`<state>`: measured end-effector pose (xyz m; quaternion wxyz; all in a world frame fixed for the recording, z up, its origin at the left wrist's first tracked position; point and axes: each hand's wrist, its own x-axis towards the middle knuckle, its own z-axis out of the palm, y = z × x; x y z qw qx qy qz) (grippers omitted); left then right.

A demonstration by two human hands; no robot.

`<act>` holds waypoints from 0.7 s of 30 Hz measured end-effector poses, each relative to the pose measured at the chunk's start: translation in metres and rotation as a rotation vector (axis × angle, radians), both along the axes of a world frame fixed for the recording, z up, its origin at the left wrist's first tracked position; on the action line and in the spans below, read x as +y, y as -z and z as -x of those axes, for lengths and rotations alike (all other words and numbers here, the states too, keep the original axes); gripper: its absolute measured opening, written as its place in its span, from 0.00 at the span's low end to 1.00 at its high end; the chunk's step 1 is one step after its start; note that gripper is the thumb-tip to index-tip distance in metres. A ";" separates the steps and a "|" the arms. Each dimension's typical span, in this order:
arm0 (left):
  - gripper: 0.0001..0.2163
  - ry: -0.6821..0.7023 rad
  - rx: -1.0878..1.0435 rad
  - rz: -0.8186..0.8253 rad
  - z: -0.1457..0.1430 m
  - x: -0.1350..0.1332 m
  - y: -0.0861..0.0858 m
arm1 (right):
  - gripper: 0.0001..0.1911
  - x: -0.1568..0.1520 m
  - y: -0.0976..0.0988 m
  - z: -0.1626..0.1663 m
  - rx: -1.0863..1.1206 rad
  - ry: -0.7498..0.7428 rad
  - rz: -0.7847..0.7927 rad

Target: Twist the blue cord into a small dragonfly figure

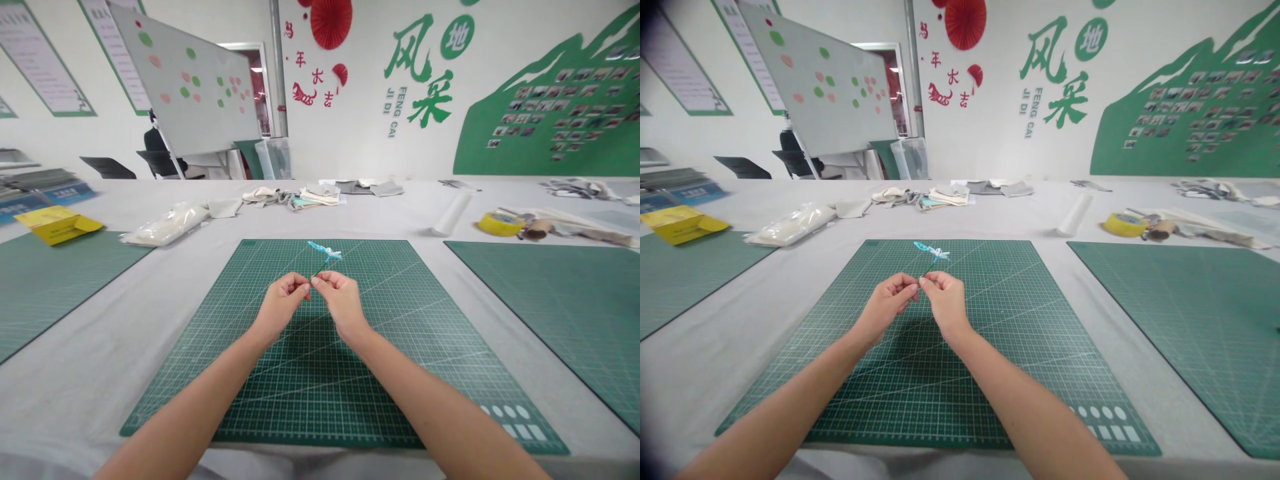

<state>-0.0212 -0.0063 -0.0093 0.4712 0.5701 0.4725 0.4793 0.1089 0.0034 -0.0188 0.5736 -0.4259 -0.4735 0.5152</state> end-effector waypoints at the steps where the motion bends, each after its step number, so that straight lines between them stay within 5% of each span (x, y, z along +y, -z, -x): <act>1: 0.06 0.001 -0.006 0.003 0.000 0.000 -0.001 | 0.10 0.000 0.000 0.000 -0.009 0.004 0.000; 11: 0.06 -0.030 -0.024 -0.018 0.010 0.005 -0.005 | 0.09 -0.009 -0.006 -0.002 -0.397 0.055 -0.163; 21: 0.05 -0.098 0.241 -0.159 0.024 0.013 -0.004 | 0.10 -0.007 -0.007 -0.011 -0.882 0.029 -0.508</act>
